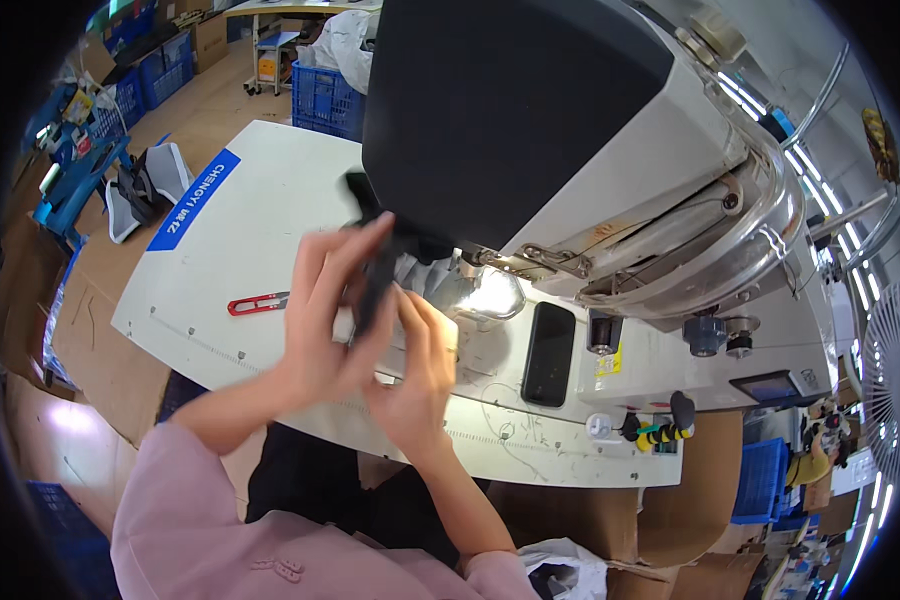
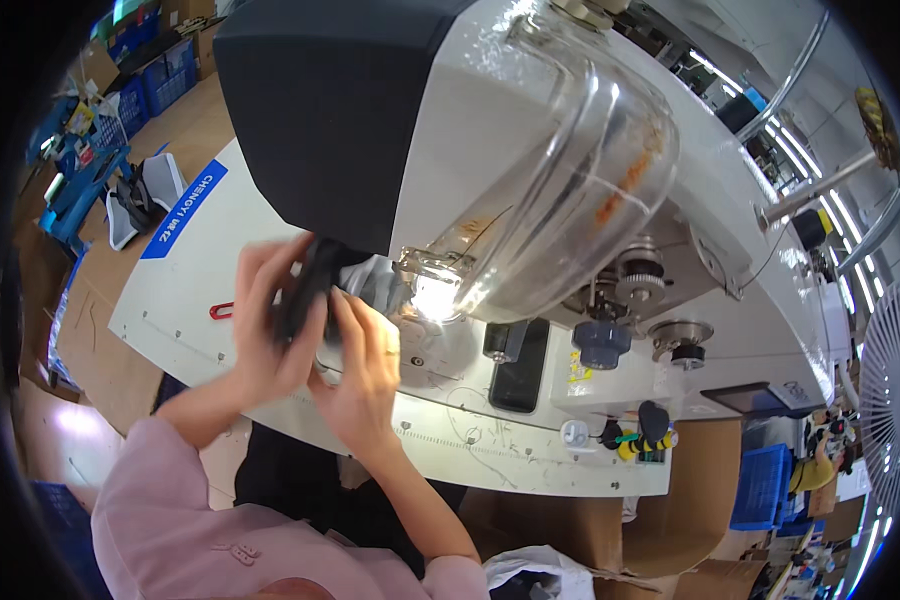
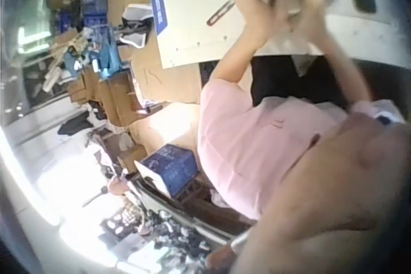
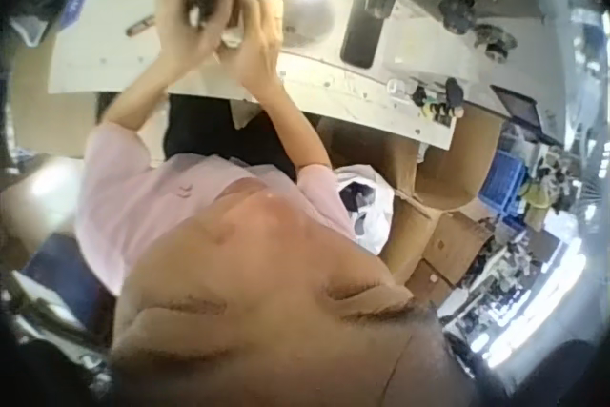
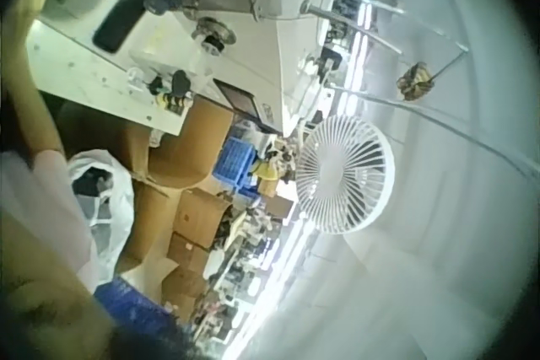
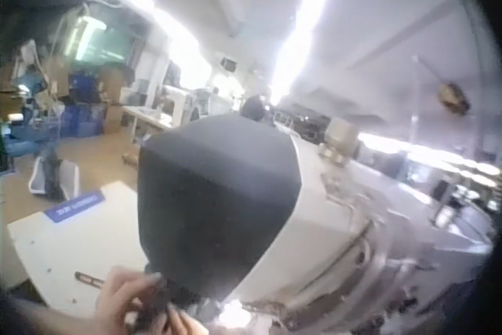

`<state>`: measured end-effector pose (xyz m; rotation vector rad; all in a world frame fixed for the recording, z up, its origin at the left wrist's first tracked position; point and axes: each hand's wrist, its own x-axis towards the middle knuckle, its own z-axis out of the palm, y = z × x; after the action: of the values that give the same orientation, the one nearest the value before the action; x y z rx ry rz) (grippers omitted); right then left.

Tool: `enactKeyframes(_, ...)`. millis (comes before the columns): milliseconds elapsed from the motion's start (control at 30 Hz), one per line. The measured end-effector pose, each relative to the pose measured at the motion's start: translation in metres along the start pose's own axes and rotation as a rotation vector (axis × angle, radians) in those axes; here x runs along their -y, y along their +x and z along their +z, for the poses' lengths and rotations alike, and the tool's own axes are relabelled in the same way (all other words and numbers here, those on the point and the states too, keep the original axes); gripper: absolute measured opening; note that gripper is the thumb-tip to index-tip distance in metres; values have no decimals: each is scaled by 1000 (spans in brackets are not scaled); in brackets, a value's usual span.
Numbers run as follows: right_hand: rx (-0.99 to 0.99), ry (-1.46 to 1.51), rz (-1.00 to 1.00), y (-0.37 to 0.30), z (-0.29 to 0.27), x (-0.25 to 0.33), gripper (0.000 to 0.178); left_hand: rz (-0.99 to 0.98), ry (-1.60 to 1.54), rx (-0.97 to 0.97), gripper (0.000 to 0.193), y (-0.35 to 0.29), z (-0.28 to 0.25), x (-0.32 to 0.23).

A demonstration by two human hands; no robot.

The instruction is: The person stitches shoe upper components using a sewing machine and trims excess thread with thread snips.

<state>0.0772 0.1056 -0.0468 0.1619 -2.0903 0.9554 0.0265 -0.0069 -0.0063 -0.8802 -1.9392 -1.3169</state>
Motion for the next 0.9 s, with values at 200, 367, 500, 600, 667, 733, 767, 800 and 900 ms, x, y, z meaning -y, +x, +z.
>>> enactKeyframes(200, 391, 229, -130, -2, -18, 29, 39, -87, 78, -31, 100, -11, -63, -8)
enactKeyframes(367, 133, 263, 92, -26, -41, 20, 37, -384, -324, 119, 45, -38, -70, 19)
enactKeyframes(500, 41, 223, 685, -43, -41, -2, 45, -329, -314, -204, 46, -56, -60, 21)
enactKeyframes(600, 223, 975, 969, -48, -29, -8, 33, -305, -354, -227, 50, -67, -47, 11)
enactKeyframes(667, 139, 994, 985, -45, -20, -12, 29, -293, -413, -256, 53, -71, -39, 6)
enactKeyframes(733, 64, 1024, 990, -41, -15, -15, 25, -274, -357, -374, 57, -75, -35, 4)
enactKeyframes(767, -26, 1110, 967, -39, -15, -15, 23, -342, -369, -432, 57, -77, -32, 4)
enactKeyframes(800, -143, 1146, 1013, -36, -16, -17, 21, -324, -366, -441, 57, -79, -32, 5)
enactKeyframes(900, -272, 1247, 967, -28, -31, -20, 21, -348, -376, -293, 53, -81, -28, 9)
